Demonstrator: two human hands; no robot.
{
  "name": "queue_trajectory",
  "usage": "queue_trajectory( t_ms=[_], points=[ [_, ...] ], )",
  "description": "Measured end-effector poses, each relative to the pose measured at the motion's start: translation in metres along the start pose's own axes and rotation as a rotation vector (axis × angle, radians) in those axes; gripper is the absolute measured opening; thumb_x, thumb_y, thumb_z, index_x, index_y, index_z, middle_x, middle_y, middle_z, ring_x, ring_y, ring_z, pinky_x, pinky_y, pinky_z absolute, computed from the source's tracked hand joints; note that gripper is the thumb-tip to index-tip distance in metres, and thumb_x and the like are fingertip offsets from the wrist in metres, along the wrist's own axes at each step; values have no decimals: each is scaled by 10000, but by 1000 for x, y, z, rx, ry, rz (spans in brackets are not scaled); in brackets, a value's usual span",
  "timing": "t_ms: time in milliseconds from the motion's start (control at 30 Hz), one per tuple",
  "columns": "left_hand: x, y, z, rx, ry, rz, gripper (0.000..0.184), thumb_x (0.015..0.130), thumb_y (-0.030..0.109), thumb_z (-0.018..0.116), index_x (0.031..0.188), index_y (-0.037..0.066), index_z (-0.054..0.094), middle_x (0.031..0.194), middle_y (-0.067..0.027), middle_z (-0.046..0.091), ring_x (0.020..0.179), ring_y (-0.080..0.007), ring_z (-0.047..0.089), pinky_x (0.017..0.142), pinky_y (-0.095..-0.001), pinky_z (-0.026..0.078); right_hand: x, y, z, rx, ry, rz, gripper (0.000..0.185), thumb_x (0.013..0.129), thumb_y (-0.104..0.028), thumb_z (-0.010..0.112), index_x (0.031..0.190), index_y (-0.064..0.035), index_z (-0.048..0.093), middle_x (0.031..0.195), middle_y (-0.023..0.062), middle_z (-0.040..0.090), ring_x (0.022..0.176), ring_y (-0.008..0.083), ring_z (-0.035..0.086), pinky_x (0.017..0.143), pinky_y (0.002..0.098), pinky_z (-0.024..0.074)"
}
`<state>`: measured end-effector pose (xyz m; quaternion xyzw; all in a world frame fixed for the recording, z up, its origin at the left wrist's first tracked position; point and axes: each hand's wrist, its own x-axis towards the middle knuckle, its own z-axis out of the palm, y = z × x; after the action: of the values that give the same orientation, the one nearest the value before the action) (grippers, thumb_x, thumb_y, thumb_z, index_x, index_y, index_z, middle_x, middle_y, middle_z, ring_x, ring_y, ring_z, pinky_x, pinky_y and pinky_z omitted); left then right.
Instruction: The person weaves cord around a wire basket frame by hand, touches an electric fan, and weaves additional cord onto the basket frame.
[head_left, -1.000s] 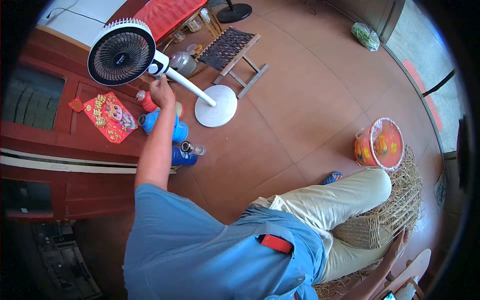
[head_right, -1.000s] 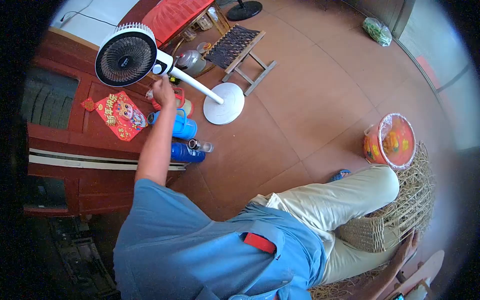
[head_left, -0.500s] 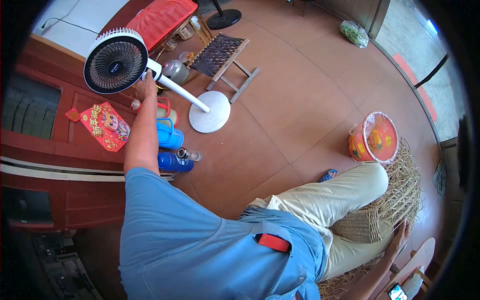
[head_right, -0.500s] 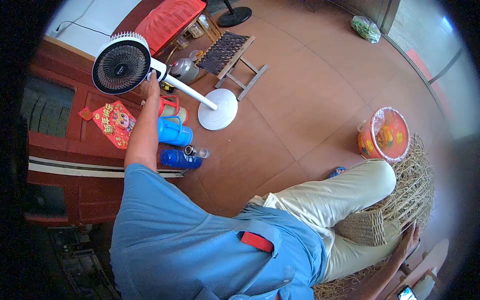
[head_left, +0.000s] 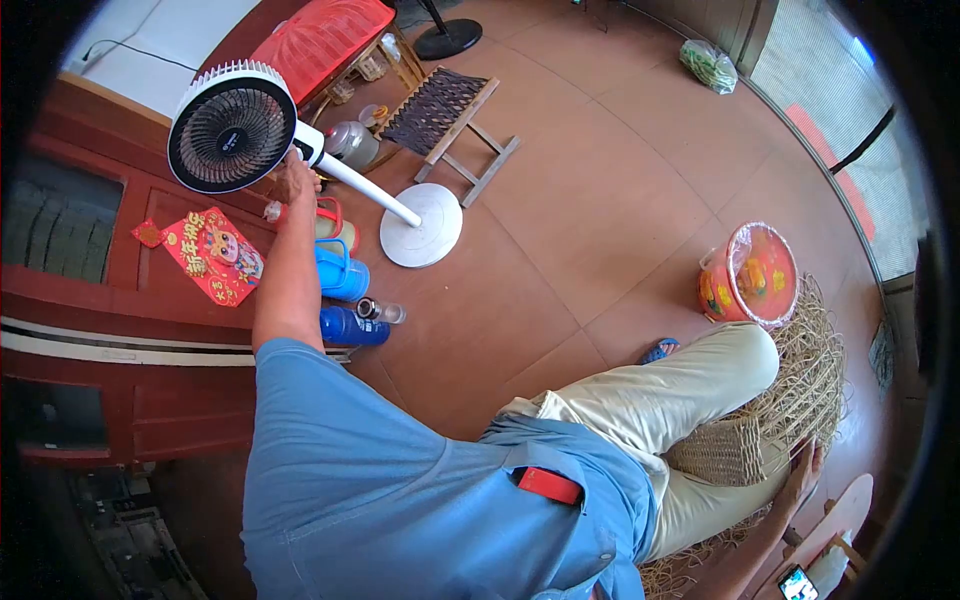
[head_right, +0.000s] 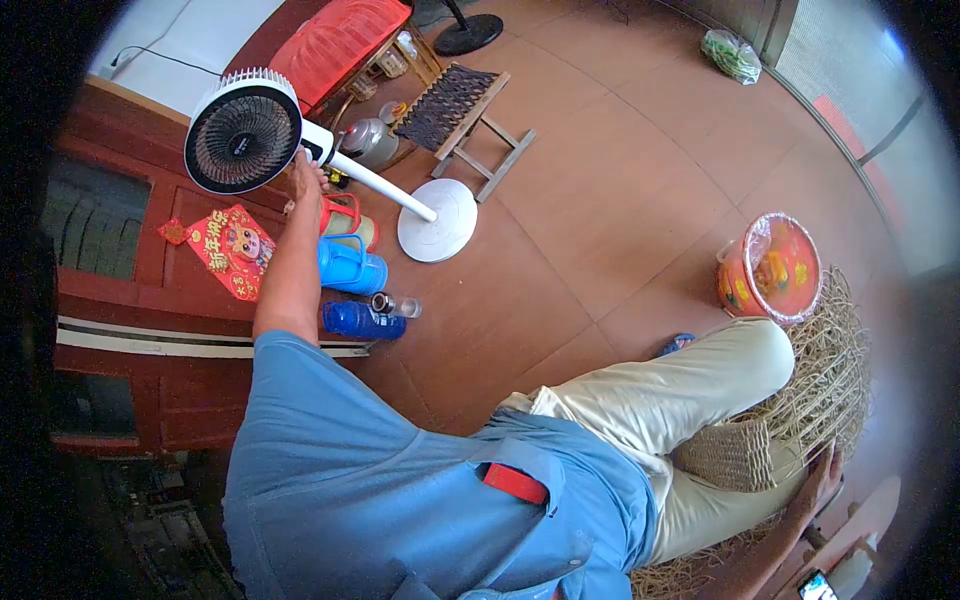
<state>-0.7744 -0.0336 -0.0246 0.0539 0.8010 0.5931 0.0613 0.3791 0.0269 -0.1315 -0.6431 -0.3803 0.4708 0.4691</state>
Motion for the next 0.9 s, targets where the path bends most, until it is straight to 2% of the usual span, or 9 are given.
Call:
queue_trajectory(
  t_ms=[200,267,367,467,500,567,667,800,900],
  points=[
    [-66,-92,12,-67,-209,-130,664,1016,755,605,860,109,604,556,21,444,419,-143,464,361,-325,367,-26,-27,45,97,183,-39,348,1154,-356,628,1300,-52,715,1066,20,734,956,121,684,845,268,559],
    [-106,-160,37,325,-458,-59,416,1050,508,666,856,139,665,594,36,480,457,-121,495,391,-309,399,-31,-30,44,37,214,-70,358,1156,-375,619,1281,-52,710,1027,12,711,916,113,668,813,259,548],
    [-268,-133,81,116,-896,-295,156,1030,275,717,965,144,664,732,52,581,528,-76,521,427,-247,388,-21,-16,11,-38,222,-97,364,1156,-419,608,1280,-87,690,993,-11,698,830,86,639,743,241,532],
    [-390,-75,128,210,-1143,198,233,1083,284,692,1025,59,719,762,-2,668,670,-129,661,611,-315,532,-14,-5,-36,63,147,-91,379,1140,-454,619,1351,-144,668,980,-29,697,765,58,613,654,223,504],
    [-430,-43,135,168,-1208,324,231,1085,272,692,1040,48,729,809,-31,702,730,-151,691,668,-331,549,23,37,-104,212,192,44,266,1161,-372,596,1229,-128,677,920,-13,649,764,112,603,680,271,510],
    [-517,31,137,31,-1411,567,196,1068,232,712,1079,39,744,924,-87,748,850,-220,732,774,-370,582,-83,-57,2,462,233,-246,290,1149,-337,634,1312,-100,668,1027,10,693,857,115,642,727,263,538],
    [-615,92,134,-377,-1709,1003,254,1014,122,758,1250,31,728,1159,-163,748,1101,-306,743,980,-424,589,-182,-160,93,624,35,-247,301,1191,-289,535,1334,-47,643,993,73,713,760,117,646,628,235,534],
    [-735,108,113,-701,-2030,1008,548,959,141,800,1450,-12,612,1318,-222,693,1257,-397,680,1102,-488,528,-256,-212,149,545,-47,-218,329,1227,-345,400,1182,-59,554,792,140,669,541,143,579,522,267,511],
    [-776,80,108,-383,-2497,701,256,1065,220,721,1197,3,696,1012,-176,713,930,-354,704,839,-445,557,-268,-200,126,654,-25,-233,315,1230,-356,393,1172,-82,538,804,105,655,549,123,573,517,259,492]
  ],
)
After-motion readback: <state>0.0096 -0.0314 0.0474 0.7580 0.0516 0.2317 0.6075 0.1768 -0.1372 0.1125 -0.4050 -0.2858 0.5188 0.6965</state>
